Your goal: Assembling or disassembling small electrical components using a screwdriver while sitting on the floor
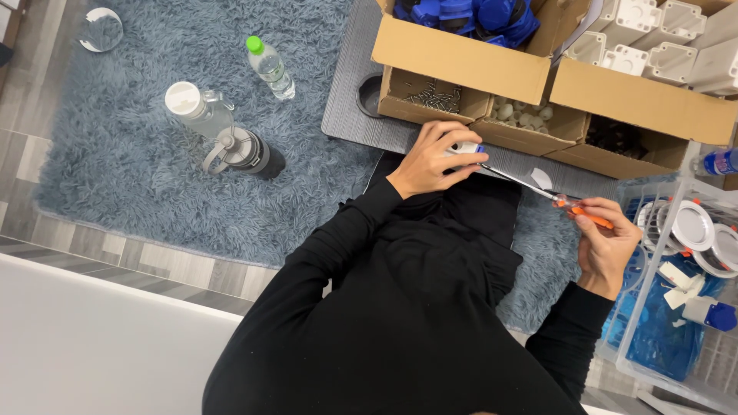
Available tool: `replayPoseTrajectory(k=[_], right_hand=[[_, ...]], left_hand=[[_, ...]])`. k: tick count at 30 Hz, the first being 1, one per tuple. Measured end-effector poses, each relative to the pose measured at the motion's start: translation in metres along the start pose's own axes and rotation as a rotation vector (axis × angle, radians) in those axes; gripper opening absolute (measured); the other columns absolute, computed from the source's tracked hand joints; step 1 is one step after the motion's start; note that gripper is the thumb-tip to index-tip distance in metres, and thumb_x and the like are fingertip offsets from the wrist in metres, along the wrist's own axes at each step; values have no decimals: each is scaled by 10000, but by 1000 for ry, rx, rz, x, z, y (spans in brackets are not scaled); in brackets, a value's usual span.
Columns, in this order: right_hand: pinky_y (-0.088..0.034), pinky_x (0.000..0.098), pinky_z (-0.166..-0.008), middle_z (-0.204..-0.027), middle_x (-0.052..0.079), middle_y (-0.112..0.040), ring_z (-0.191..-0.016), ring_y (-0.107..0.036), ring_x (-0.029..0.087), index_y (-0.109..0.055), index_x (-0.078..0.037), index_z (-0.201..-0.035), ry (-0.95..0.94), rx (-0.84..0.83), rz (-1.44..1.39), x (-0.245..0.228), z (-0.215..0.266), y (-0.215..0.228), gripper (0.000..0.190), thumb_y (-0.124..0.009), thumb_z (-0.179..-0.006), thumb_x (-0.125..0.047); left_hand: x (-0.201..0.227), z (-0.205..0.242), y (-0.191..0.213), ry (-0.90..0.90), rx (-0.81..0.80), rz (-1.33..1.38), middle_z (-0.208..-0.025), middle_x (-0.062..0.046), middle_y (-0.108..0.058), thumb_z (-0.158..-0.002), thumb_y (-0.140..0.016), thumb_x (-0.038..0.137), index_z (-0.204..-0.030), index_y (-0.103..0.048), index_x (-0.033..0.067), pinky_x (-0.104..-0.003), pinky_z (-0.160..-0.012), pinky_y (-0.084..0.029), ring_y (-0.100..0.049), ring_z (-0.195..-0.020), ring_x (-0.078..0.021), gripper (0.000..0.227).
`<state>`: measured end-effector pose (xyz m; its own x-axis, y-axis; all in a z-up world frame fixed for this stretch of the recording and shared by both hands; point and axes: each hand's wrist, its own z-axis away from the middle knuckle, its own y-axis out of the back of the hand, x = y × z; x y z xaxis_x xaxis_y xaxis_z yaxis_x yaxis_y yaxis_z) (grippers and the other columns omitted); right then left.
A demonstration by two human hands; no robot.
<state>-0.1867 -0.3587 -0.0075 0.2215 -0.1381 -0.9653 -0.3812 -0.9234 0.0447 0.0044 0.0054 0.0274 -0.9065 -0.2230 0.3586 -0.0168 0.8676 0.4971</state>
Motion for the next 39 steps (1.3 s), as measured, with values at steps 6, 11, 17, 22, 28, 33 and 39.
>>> replayPoseTrajectory(k=[6, 11, 17, 22, 28, 33, 39], right_hand=[[-719, 339, -1000, -1237, 178, -676, -1111, -726, 239, -732, -21, -1126, -6, 53, -105, 2, -1, -3, 187, -853, -983, -33], [-708, 312, -961, -1258, 186, -665, -1045, -726, 239, -717, -29, -1120, -7, 83, -135, 1, -2, -1, 157, -826, -1010, -6], [-719, 308, -971, -1284, 182, -667, -1079, -734, 235, -721, -38, -1140, -19, 92, -148, 2, -2, 0, 172, -836, -1013, -26], [-705, 295, -968, -1305, 194, -693, -1069, -743, 222, -718, -64, -1129, -30, 112, -172, 1, -4, -3, 176, -849, -1013, -83], [-678, 360, -1119, -1403, 302, -686, -1278, -745, 316, -663, -32, -1215, -19, 29, -184, -5, 1, -3, 229, -790, -1025, -38], [-684, 284, -1039, -1307, 237, -719, -1118, -764, 261, -650, -14, -1300, -61, 68, -119, -20, 5, -12, 299, -788, -1077, -158], [-707, 317, -1029, -1270, 207, -711, -1139, -773, 305, -630, -22, -1340, -105, 84, -104, -21, 8, -9, 253, -735, -1142, -140]], left_hand=[[2, -20, 17, -119, 69, -39, -1186, 36, -737, -1046, -847, 210, -1198, -769, 196, -416, -991, -462, -675, -1115, -236, 171], [-19, -29, 32, -121, 47, -170, -1181, 18, -760, -1040, -847, 262, -1255, -748, 197, -425, -978, -432, -633, -1142, -228, 246], [-25, -51, 70, -11, 49, -281, -1230, -2, -732, -1023, -798, 103, -1217, -762, 158, -401, -957, -448, -636, -1141, -245, 205], [-19, -51, 72, -25, 28, -211, -1255, -13, -729, -1004, -787, 87, -1205, -759, 150, -429, -1007, -429, -644, -1179, -251, 213], [8, -36, 46, -83, -216, -1, -1250, -81, -717, -1050, -757, 183, -1247, -724, 107, -437, -980, -503, -677, -1175, -298, 213], [11, -22, 29, -19, -375, -167, -1392, -86, -650, -989, -842, 372, -1395, -649, 112, -439, -1041, -484, -609, -1282, -311, 519], [7, -16, 24, 49, -403, -242, -1391, -93, -658, -944, -848, 441, -1413, -623, 112, -440, -1009, -504, -600, -1291, -314, 615]])
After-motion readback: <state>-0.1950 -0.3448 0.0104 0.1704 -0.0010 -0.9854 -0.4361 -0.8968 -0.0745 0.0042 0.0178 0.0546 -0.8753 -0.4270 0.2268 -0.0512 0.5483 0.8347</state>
